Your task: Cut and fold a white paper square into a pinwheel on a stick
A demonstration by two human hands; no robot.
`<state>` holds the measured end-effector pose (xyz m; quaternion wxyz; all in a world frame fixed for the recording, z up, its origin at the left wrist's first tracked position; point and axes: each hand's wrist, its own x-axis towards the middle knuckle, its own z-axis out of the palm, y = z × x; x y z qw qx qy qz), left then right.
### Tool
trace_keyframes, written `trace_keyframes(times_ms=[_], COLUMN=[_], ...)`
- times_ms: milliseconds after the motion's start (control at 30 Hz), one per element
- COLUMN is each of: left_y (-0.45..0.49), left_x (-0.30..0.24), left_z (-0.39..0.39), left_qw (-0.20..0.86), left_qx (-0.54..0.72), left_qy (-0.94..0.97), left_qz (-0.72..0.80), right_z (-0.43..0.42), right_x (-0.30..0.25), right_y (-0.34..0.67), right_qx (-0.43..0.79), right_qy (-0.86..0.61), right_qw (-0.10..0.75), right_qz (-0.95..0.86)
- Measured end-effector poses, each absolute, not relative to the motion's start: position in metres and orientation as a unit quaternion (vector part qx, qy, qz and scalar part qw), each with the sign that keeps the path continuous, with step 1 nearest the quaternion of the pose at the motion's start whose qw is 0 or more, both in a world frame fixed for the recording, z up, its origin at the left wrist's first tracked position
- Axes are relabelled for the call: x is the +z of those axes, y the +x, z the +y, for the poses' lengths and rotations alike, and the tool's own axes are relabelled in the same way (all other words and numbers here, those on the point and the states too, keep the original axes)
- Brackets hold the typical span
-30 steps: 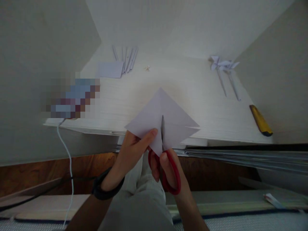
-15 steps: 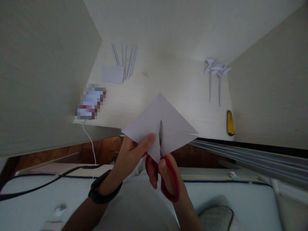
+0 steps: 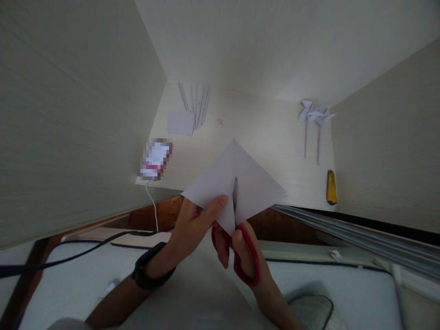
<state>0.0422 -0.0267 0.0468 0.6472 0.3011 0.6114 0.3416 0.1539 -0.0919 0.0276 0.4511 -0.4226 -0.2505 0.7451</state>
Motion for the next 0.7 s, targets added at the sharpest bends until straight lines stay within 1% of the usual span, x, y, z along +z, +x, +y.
trace_keyframes(times_ms=[233, 367, 533, 700], left_y=[0.032, 0.038, 0.049, 0.058], left_x=[0.051, 0.050, 0.038, 0.028], left_z=[-0.020, -0.018, -0.024, -0.031], left_qw=[0.652, 0.641, 0.636, 0.643], left_qx=[0.332, 0.332, 0.328, 0.361], left_qy=[0.285, 0.290, 0.290, 0.258], left_qz=[0.619, 0.629, 0.635, 0.625], right_z=[-0.085, -0.083, -0.081, -0.080], right_x=[0.041, 0.044, 0.038, 0.033], right_y=[0.143, 0.156, 0.177, 0.191], right_qx=[0.752, 0.763, 0.760, 0.742], right_qy=[-0.434, -0.438, -0.450, -0.475], right_qw=[0.440, 0.416, 0.383, 0.344], right_qz=[-0.229, -0.231, -0.271, -0.326])
